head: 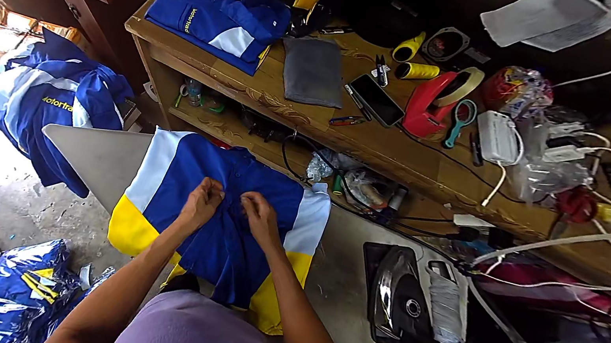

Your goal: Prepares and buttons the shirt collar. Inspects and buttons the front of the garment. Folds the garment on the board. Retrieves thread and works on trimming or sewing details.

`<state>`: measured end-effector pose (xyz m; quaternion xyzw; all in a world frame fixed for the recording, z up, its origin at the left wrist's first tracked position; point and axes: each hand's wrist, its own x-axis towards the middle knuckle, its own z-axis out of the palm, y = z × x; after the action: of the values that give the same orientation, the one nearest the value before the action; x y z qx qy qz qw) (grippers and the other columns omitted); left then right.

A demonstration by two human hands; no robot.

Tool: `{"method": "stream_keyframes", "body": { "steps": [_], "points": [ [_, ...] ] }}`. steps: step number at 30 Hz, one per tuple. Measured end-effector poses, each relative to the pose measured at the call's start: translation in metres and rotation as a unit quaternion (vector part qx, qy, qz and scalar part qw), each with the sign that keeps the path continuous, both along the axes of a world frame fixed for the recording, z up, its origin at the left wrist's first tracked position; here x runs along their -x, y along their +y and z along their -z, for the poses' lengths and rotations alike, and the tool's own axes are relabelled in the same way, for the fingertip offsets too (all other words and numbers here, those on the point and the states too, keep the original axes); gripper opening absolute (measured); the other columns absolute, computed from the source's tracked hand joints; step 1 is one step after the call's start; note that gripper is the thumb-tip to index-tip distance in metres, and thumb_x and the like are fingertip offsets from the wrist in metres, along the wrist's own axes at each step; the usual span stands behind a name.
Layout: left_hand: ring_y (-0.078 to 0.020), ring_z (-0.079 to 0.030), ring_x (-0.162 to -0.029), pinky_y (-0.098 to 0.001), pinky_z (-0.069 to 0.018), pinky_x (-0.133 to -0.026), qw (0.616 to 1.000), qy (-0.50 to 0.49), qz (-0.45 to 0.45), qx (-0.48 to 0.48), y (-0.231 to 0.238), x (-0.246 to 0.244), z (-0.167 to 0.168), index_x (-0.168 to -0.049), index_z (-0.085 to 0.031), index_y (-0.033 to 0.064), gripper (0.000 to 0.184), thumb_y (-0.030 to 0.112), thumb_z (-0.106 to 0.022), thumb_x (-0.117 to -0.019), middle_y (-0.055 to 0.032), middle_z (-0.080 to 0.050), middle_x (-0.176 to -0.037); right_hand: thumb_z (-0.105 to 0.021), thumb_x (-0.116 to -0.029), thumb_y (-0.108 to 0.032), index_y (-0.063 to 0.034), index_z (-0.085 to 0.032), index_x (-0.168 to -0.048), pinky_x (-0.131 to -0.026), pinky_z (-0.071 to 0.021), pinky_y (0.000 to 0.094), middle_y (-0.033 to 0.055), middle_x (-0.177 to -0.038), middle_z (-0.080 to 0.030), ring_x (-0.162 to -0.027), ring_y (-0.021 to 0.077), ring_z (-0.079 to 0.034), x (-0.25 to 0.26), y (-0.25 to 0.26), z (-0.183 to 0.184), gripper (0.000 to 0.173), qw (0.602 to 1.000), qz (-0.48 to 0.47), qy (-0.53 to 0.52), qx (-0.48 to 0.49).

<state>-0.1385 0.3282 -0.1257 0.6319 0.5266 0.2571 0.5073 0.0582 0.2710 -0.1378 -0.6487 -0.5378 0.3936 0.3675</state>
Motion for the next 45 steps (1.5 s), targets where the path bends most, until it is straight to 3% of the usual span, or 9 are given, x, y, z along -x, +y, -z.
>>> {"method": "stream_keyframes", "body": {
  "steps": [3,6,12,20,26,30,34,39,45],
  "points": [
    [-0.039,-0.059,-0.124,-0.0559,-0.0454,-0.108,0.971,0.183,-0.059,-0.143,0.009,0.053,-0.009,-0.131,-0.062,-0.0022,0.043,0.025,-0.065,-0.0975,-0.023,-0.065,-0.128,-0.063,-0.0997,-0.032,-0.0002,-0.064,-0.129,-0.101,-0.0516,0.0528,0.0201,-0.123,-0.068,-0.116,0.0347,-0.064,-0.051,-0.041,-0.007,0.044,0.972,0.103,-0.213,-0.016],
    [-0.0503,-0.05,-0.132,-0.0665,-0.0402,-0.106,0.919,0.336,-0.116,-0.172,0.013,0.109,-0.004,-0.142,-0.057,0.0033,0.063,0.039,-0.07,-0.0922,-0.0283,-0.056,-0.14,-0.077,-0.0888,-0.038,0.0001,-0.058,-0.138,-0.098,-0.0437,0.0693,0.0301,-0.128,-0.061,-0.12,0.0512,-0.056,-0.099,-0.086,-0.001,0.065,0.937,0.195,-0.284,0.062],
    [-0.0442,-0.062,-0.114,-0.056,-0.0469,-0.104,0.942,0.291,-0.06,-0.153,0.042,0.115,0.012,-0.116,-0.067,-0.0065,0.025,0.009,-0.054,-0.1011,-0.0276,-0.067,-0.113,-0.061,-0.099,-0.009,0.0078,-0.066,-0.11,-0.085,-0.0551,0.053,0.0239,-0.099,-0.069,-0.092,0.0372,-0.069,-0.116,-0.075,0.0,0.02,0.953,0.131,-0.263,0.065],
    [-0.0503,-0.054,-0.123,-0.0653,-0.0445,-0.101,0.922,0.313,-0.094,-0.208,0.102,0.079,0.0,-0.126,-0.061,-0.0026,0.036,0.016,-0.066,-0.0955,-0.0309,-0.059,-0.126,-0.065,-0.0988,-0.022,0.0003,-0.058,-0.137,-0.105,-0.0473,0.0592,0.0283,-0.13,-0.061,-0.123,0.0447,-0.058,-0.107,0.017,-0.029,0.045,0.951,0.098,-0.287,0.06],
    [-0.0439,-0.068,-0.107,-0.0666,-0.0521,-0.09,0.93,0.317,0.188,0.021,-0.001,0.02,-0.024,-0.129,-0.062,0.0041,0.057,0.051,-0.062,-0.0976,-0.0232,-0.07,-0.114,-0.06,-0.1018,-0.041,-0.0017,-0.06,-0.138,-0.095,-0.0542,0.0458,0.0171,-0.112,-0.072,-0.101,0.0272,-0.07,-0.023,0.033,-0.03,0.053,0.977,-0.064,-0.122,0.16],
    [-0.0428,-0.068,-0.105,-0.0618,-0.0531,-0.089,0.902,0.327,0.264,0.103,-0.057,0.016,-0.038,-0.133,-0.053,0.0019,0.055,0.043,-0.064,-0.0991,-0.0241,-0.067,-0.114,-0.063,-0.0994,-0.032,0.0009,-0.069,-0.12,-0.097,-0.0513,0.045,0.0193,-0.112,-0.069,-0.105,0.0291,-0.066,-0.02,0.029,-0.022,0.039,0.971,-0.085,-0.145,0.17],
    [-0.0344,-0.069,-0.102,-0.055,-0.0512,-0.097,0.88,0.137,0.442,0.107,-0.072,0.013,-0.037,-0.119,-0.068,-0.0034,0.035,0.028,-0.059,-0.1049,-0.0221,-0.071,-0.109,-0.067,-0.0956,-0.03,0.0029,-0.066,-0.118,-0.098,-0.0498,0.0456,0.0209,-0.114,-0.067,-0.108,0.0301,-0.064,-0.014,0.035,-0.026,0.04,0.978,-0.09,-0.12,0.142],
    [-0.0349,-0.069,-0.104,-0.0544,-0.0542,-0.096,0.964,0.174,0.203,-0.013,-0.034,0.0,-0.033,-0.119,-0.069,-0.0016,0.03,0.018,-0.051,-0.1048,-0.021,-0.07,-0.112,-0.068,-0.0985,-0.019,0.0012,-0.07,-0.105,-0.08,-0.0536,0.0271,0.0083,-0.094,-0.07,-0.084,0.0084,-0.065,-0.021,0.035,-0.015,0.021,0.986,-0.007,0.097,0.136],
    [-0.0358,-0.065,-0.115,-0.0525,-0.0537,-0.096,0.948,0.289,0.128,-0.023,-0.009,-0.03,-0.008,-0.126,-0.065,0.0035,0.029,0.017,-0.056,-0.1013,-0.0189,-0.064,-0.127,-0.073,-0.093,-0.01,0.0028,-0.071,-0.103,-0.078,-0.0539,0.0272,0.0073,-0.092,-0.07,-0.083,0.0082,-0.064,-0.015,0.029,-0.01,0.016,0.969,-0.017,0.163,0.183]
  ]
}}
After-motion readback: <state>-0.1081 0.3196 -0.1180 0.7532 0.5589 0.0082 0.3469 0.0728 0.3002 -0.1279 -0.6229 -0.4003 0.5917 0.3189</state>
